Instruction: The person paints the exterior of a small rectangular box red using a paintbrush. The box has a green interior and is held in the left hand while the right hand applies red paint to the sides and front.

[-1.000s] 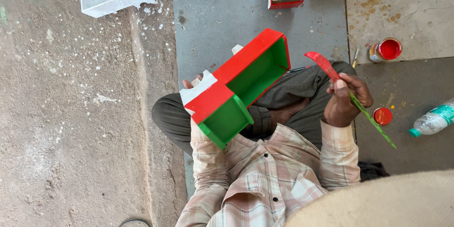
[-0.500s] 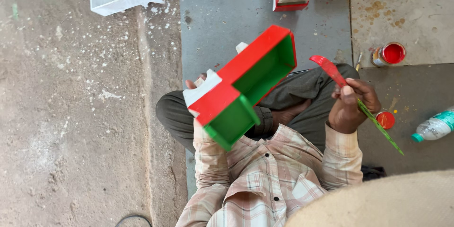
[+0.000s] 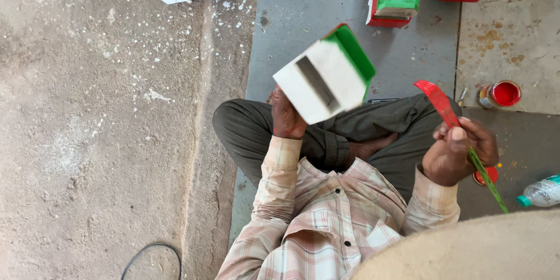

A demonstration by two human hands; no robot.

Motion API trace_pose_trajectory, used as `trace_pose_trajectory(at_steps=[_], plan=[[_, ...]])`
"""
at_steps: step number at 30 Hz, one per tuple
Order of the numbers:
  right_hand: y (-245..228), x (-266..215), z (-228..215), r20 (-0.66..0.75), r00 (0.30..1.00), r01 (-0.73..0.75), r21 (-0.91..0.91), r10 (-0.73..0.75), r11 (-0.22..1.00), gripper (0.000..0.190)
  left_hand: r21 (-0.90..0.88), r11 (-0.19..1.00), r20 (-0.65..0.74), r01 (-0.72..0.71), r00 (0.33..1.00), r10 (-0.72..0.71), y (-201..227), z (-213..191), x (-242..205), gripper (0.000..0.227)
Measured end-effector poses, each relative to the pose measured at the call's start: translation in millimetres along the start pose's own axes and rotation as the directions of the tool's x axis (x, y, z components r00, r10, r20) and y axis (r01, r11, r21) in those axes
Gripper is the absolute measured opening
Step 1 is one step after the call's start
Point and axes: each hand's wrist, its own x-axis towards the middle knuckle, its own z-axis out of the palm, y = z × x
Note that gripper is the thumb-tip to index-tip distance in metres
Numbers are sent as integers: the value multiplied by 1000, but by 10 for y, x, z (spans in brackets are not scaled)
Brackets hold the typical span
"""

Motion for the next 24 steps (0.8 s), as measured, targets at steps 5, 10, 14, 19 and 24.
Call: trace_pose_trajectory(at_steps=[5,10,14,19,24], plan=[[-117,-73,66,35,993,113,37,-115,993,35,-59,998,-44,22,999,-24,-48,254,-9,32],[-181,-125,275,275,929,280,-85,-248,956,31,-51,998,-27,45,999,-47,-136,439,-42,42],[-243,-144,525,397,905,254,-212,-154,944,25,-47,998,-35,50,998,-52,-171,509,-80,43],[-341,-58,833,467,884,72,-164,14,984,22,-74,997,26,38,999,-36,-228,594,-92,41],[-440,78,1035,572,819,132,-249,36,959,19,-64,997,-10,35,999,-36,-235,648,-92,44]])
